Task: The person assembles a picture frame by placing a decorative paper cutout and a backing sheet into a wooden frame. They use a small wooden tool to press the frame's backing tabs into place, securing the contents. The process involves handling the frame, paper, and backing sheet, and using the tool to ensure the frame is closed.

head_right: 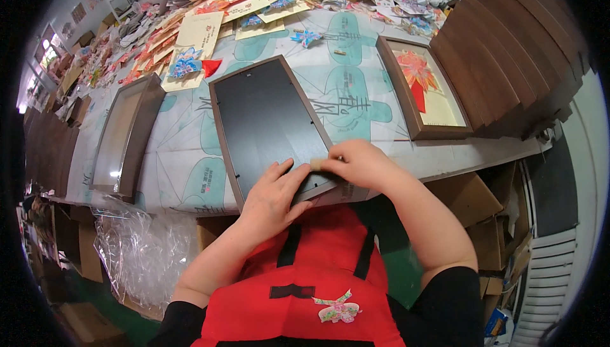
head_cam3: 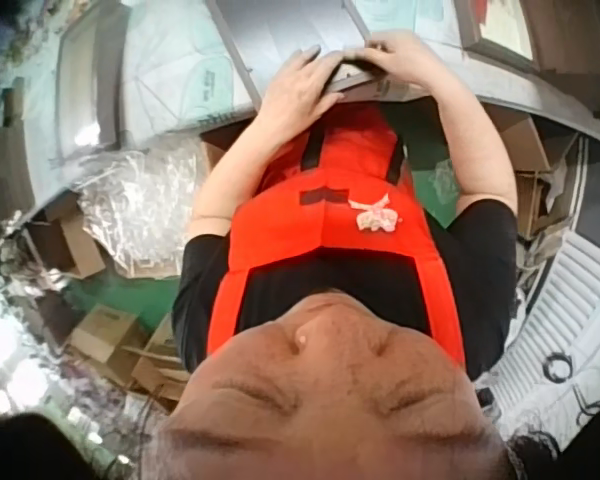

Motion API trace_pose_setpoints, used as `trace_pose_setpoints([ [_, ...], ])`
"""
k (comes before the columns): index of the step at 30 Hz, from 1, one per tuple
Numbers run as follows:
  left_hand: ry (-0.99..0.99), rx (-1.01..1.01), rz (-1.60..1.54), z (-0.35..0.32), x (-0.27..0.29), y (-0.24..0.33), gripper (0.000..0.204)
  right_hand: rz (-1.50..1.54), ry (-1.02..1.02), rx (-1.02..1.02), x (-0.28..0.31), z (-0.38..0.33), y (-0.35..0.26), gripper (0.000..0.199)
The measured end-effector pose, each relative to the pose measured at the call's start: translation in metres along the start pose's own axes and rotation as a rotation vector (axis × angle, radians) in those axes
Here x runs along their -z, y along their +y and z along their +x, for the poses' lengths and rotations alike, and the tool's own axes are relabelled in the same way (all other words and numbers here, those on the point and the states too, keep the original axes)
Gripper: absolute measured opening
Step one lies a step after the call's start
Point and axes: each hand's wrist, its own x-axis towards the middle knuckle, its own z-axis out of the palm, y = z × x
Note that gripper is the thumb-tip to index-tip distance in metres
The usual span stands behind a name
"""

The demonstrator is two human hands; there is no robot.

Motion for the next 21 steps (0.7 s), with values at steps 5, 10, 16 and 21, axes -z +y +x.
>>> trace_pose_setpoints([
  [5,-0.035,-0.022,-0.003,0.000,0.004,-0.002,0.053,0.599,0.183,-0.180,-0.009,0.009,0.025,0.021],
  [10,-0.053,0.032,-0.128,0.001,0.004,-0.010,0.048,0.458,0.140,-0.203,-0.002,0.023,-0.001,0.034],
  [16,-0.039,0.017,-0.116,0.002,0.001,-0.012,0.046,0.284,0.101,-0.058,-0.006,0.045,0.000,0.037],
  [21,-0.018,0.013,-0.113,0.002,0.002,-0.011,0.046,0.397,0.108,-0.151,-0.010,0.042,0.001,0.042],
])
